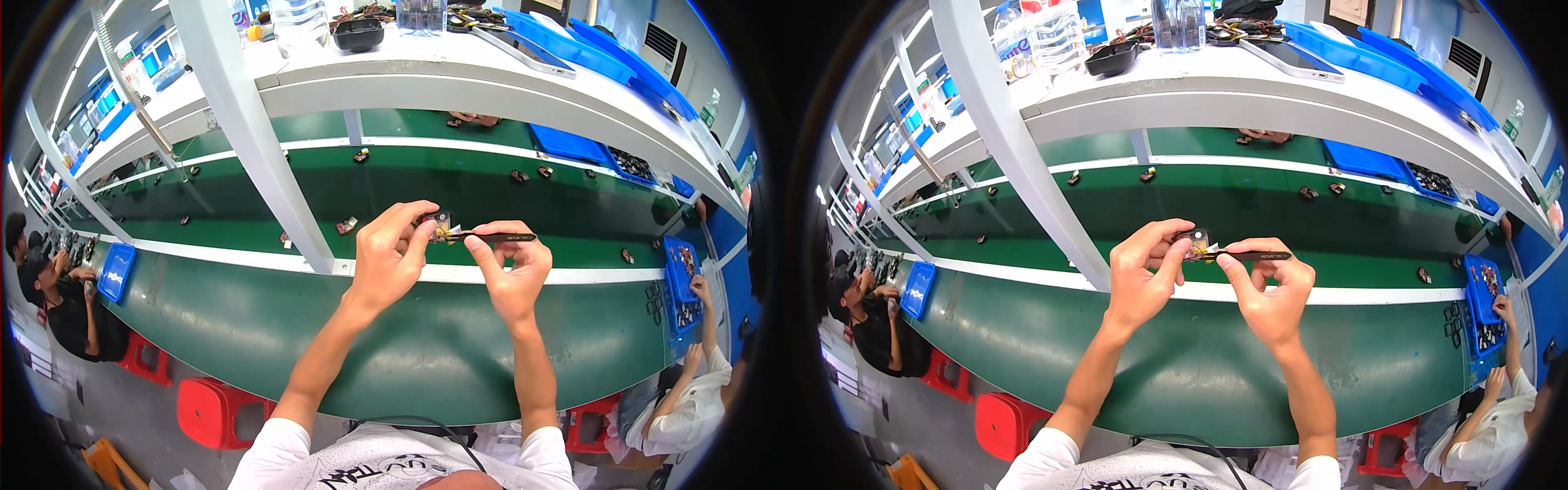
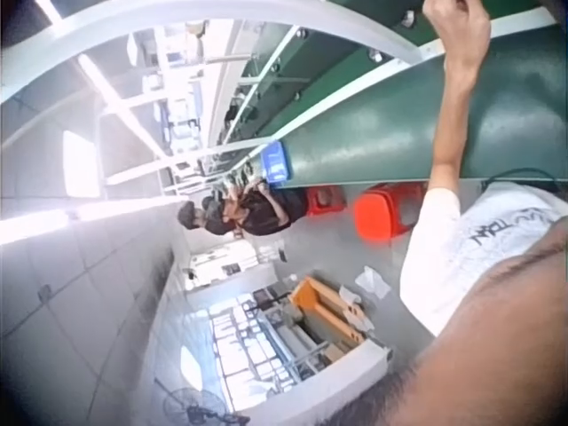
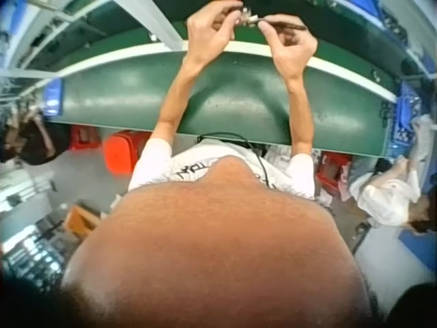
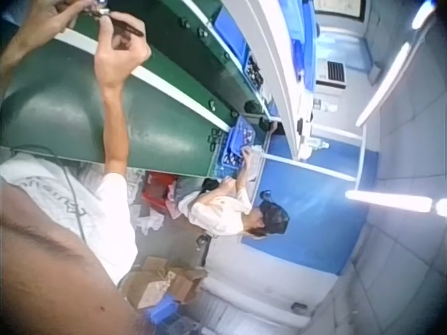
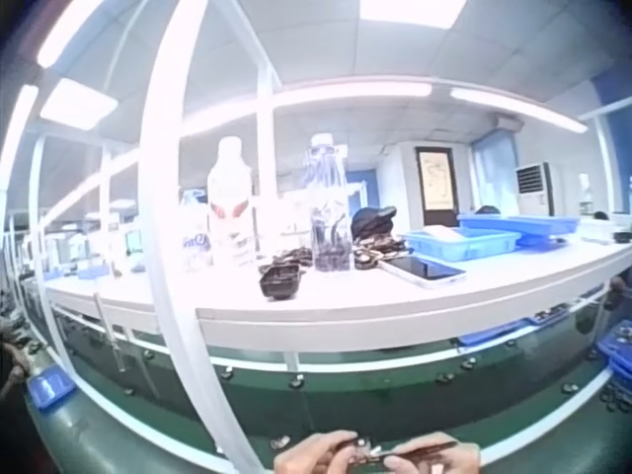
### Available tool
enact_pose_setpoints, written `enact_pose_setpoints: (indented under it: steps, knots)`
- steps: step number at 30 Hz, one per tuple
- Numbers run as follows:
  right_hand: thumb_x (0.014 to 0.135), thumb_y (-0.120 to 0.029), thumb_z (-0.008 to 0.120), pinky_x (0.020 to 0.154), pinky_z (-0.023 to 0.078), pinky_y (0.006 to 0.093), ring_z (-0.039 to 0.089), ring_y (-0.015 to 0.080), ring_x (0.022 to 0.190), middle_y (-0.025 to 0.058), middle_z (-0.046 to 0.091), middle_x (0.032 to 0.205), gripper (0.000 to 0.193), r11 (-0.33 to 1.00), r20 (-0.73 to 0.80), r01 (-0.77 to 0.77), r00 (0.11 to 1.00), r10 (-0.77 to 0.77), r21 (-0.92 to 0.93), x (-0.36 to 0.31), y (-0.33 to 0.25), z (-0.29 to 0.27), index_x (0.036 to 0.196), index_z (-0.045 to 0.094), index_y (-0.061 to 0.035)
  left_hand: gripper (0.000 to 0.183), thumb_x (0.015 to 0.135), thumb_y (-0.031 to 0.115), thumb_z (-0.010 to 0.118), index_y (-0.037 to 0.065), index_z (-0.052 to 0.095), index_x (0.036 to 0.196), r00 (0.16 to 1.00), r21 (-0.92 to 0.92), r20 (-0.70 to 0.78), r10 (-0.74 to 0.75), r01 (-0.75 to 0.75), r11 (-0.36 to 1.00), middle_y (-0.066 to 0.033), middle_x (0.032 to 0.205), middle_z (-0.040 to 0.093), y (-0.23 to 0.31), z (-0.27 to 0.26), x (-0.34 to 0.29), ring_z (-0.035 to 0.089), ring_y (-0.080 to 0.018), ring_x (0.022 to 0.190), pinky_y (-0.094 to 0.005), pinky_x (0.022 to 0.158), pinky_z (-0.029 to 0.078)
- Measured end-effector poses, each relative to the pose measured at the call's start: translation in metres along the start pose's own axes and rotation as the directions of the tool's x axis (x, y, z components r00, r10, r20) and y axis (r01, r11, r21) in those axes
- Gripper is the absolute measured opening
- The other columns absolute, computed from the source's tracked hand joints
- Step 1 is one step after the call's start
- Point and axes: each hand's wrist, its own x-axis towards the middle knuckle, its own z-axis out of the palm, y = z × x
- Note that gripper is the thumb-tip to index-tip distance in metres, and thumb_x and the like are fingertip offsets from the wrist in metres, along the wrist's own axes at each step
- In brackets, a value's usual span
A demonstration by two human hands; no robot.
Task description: Use tweezers to manipulate and assemble small electronic components on a conveyor belt.
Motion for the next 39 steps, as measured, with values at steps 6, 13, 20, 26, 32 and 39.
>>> enact_pose_setpoints:
  steps: [6,13,20,26,32,39]
  knots:
    - [0.082,0.002,0.080,0.044,0.026,0.0195,0.041,-0.0011,0.046,0.0065,0.074,0.089,0.008,0.999,-0.004,0.002,1.000,-0.002,-0.032,0.001,0.001,-0.001,0.086,0.073,0.0041,0.016,0.094,-0.002,0.065,-0.005,0.068,0.110,1.000,0.038,-0.012,0.028,-0.028,0.999,-0.0104,0.080,0.073,0.000,0.001,0.001,0.064,-0.0105,0.052,-0.0234,0.043,0.046]
    - [0.084,0.003,0.079,0.045,0.026,0.0188,0.042,-0.0025,0.051,0.0043,0.072,0.086,0.010,0.983,0.027,-0.143,0.990,0.141,0.113,0.003,0.003,-0.002,0.091,0.073,0.0042,0.016,0.095,-0.001,0.065,-0.005,0.069,0.110,1.000,0.013,0.010,-0.015,0.015,1.000,-0.0101,0.080,0.073,0.005,0.003,-0.002,0.064,-0.0111,0.053,-0.0235,0.042,0.045]
    - [0.087,0.003,0.076,0.049,0.031,0.0166,0.049,-0.0017,0.058,0.0068,0.071,0.082,0.012,0.918,0.110,-0.290,0.957,0.270,0.272,0.006,0.005,-0.007,0.096,0.069,0.0043,0.017,0.095,-0.002,0.066,-0.004,0.070,0.111,0.999,-0.025,0.026,0.018,-0.018,1.000,-0.0089,0.085,0.067,0.007,0.003,-0.002,0.065,-0.0116,0.057,-0.0240,0.043,0.047]
    - [0.087,0.005,0.075,0.054,0.042,0.0165,0.061,0.0034,0.066,0.0092,0.072,0.084,0.012,0.907,0.115,-0.311,0.950,0.290,0.283,0.007,0.001,-0.006,0.097,0.069,0.0053,0.017,0.095,0.000,0.066,-0.004,0.071,0.111,0.999,-0.037,0.023,0.046,-0.045,0.998,-0.0088,0.087,0.067,0.004,0.003,-0.003,0.065,-0.0114,0.057,-0.0228,0.040,0.044]
    - [0.087,0.005,0.074,0.074,0.056,0.0226,0.071,0.0134,0.082,0.0106,0.071,0.092,0.014,0.895,0.148,-0.355,0.934,0.325,0.272,0.007,0.001,-0.010,0.099,0.067,0.0048,0.018,0.095,-0.001,0.066,-0.004,0.071,0.111,0.998,-0.022,0.020,0.061,-0.061,0.998,-0.0090,0.088,0.067,0.003,0.004,-0.004,0.065,-0.0114,0.056,-0.0226,0.040,0.044]
    - [0.086,0.005,0.075,0.072,0.055,0.0219,0.071,0.0131,0.082,0.0102,0.071,0.091,0.014,0.897,0.164,-0.367,0.928,0.334,0.248,0.008,0.000,-0.013,0.097,0.067,0.0043,0.018,0.095,0.000,0.066,-0.004,0.071,0.113,0.999,-0.059,0.038,0.022,-0.020,0.998,-0.0088,0.087,0.068,0.003,0.003,-0.004,0.065,-0.0117,0.056,-0.0224,0.041,0.045]
